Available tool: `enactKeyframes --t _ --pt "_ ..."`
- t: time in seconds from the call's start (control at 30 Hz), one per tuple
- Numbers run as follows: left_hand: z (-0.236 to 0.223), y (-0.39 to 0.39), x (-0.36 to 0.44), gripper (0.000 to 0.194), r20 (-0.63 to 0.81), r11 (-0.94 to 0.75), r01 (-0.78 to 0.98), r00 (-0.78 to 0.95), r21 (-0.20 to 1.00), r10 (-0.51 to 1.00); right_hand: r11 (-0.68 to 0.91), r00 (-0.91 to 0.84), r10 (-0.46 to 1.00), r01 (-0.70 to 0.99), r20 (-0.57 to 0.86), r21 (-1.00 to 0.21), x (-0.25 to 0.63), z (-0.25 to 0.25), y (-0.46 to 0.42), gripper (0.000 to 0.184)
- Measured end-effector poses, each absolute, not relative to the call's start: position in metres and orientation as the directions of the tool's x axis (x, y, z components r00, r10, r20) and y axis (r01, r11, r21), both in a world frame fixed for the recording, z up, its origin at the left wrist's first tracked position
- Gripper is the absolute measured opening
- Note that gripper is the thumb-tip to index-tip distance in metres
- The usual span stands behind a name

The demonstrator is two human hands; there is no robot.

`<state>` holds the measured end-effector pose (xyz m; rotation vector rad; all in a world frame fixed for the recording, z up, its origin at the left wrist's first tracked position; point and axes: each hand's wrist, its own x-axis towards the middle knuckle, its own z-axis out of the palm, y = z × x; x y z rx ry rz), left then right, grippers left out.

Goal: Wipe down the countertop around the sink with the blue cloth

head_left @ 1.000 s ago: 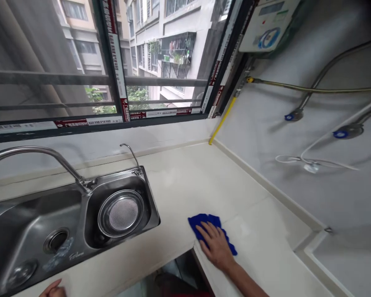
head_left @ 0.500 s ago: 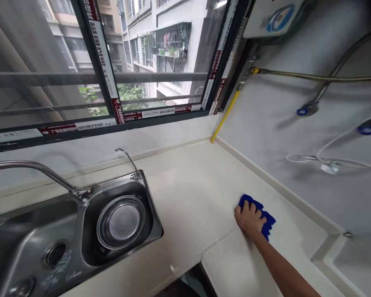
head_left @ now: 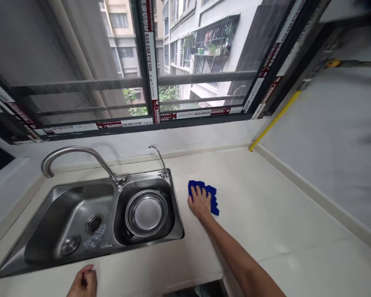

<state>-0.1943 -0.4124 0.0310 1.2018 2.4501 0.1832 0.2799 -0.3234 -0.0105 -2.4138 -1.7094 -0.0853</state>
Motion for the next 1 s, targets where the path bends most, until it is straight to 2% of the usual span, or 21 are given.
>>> enactKeyframes --t 0.3,0.4,0.47,0.57,0.7,0.87,1.0 --pt "0.031 -0.423 -0.194 0.054 -0.213 0.569 0.737 -0.529 0.365 0.821 0.109 -0.069 0.985 0.959 0.155 -0.260 0.232 -0.008 -0.389 0.048" --pt "0.031 -0.426 -0.195 0.055 -0.247 0.566 0.714 -0.510 0.413 0.824 0.234 -0.189 0.963 0.939 0.190 -0.253 0.229 -0.012 -0.436 0.045" --pt "0.029 -0.427 -0.197 0.056 -0.266 0.559 0.704 -0.493 0.438 0.829 0.271 -0.224 0.948 0.940 0.227 -0.208 0.230 -0.017 -0.468 0.049" --pt "0.026 -0.430 -0.198 0.054 -0.252 0.539 0.693 -0.480 0.478 0.840 0.299 -0.262 0.928 0.948 0.266 -0.111 0.244 -0.023 -0.508 0.057" --pt "0.024 -0.434 -0.198 0.053 -0.263 0.529 0.680 -0.462 0.508 0.847 0.311 -0.293 0.920 0.950 0.259 -0.029 0.287 -0.029 -0.549 0.056" --pt "0.023 -0.439 -0.193 0.052 -0.213 0.481 0.701 -0.439 0.526 0.873 0.190 -0.179 0.948 0.982 0.263 -0.014 0.337 -0.042 -0.592 0.048" --pt "0.016 -0.441 -0.191 0.049 -0.164 0.465 0.712 -0.451 0.526 0.877 0.055 -0.052 0.964 0.998 0.262 -0.005 0.337 -0.053 -0.604 0.044"
